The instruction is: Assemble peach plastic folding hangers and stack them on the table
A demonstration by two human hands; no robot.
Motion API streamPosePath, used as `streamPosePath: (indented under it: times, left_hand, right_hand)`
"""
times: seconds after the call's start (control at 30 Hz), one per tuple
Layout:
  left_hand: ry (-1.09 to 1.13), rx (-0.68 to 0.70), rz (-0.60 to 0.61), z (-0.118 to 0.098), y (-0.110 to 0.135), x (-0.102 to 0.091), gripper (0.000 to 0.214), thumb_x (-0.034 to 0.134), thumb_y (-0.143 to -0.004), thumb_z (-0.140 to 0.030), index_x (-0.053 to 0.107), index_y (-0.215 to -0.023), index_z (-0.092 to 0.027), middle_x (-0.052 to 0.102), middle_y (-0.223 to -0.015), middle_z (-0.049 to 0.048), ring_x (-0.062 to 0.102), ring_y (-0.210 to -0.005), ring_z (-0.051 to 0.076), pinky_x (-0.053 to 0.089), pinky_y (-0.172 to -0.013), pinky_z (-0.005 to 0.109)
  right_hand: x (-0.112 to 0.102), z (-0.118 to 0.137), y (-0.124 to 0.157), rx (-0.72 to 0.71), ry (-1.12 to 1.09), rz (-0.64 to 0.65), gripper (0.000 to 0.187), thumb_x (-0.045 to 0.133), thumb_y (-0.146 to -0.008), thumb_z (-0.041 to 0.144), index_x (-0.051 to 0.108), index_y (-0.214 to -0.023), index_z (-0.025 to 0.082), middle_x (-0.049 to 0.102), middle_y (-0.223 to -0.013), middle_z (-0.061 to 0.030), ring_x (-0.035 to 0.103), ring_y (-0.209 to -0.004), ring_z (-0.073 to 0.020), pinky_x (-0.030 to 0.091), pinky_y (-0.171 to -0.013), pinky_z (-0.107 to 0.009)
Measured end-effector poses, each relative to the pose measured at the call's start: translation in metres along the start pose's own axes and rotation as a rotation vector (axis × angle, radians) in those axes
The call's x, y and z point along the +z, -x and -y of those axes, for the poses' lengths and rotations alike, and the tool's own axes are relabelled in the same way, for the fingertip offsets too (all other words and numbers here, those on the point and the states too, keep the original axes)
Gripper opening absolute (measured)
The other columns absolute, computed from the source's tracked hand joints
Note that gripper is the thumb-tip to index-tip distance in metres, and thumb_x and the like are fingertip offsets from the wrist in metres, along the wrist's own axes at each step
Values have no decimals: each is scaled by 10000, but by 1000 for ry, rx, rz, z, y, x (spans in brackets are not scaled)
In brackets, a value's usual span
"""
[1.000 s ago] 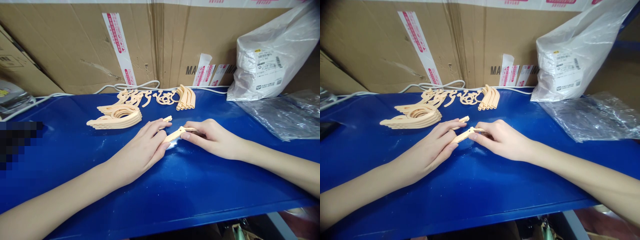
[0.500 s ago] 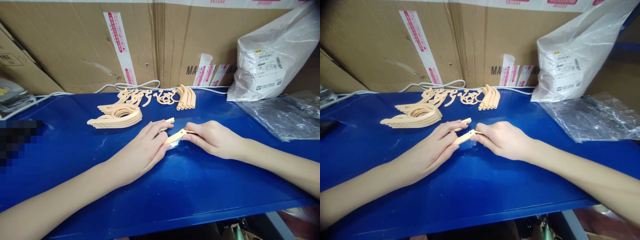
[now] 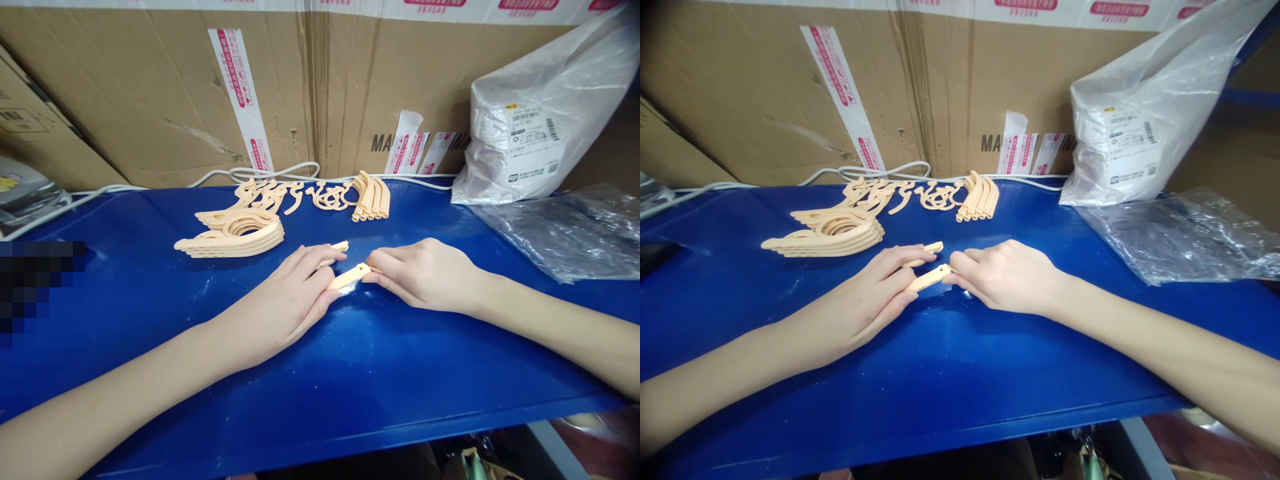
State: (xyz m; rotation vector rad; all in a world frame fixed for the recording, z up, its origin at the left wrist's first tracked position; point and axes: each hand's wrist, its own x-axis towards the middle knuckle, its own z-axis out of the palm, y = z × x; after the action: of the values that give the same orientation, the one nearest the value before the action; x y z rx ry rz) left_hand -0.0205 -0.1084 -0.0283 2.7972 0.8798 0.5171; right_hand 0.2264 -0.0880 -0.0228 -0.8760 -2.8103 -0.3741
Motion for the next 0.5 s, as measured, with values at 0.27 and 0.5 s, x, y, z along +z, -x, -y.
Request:
streamPosePath:
  times: [0.27, 0.5]
  left_hand:
    - [-29, 32, 11, 2, 1, 0, 348, 309, -1039, -238, 528, -1266, -91, 487, -1392, 171, 398, -1355, 259, 373, -1147, 490]
    - [1, 26, 0, 1, 1, -2, 350, 309, -1040, -236, 518, -1281, -93, 479, -1395, 169, 399, -1353, 250, 378, -1147, 475]
  right_hand:
    - [-1, -1, 1, -91, 185, -117, 474, 204, -1061, 355, 535, -776, 170, 586, -604, -12, 496, -455, -120, 227, -458, -286]
    - [0, -1, 0, -88, 183, -153, 464, 225, -1057, 357, 532, -762, 173, 586, -615, -13, 510, -475, -127, 243, -464, -287]
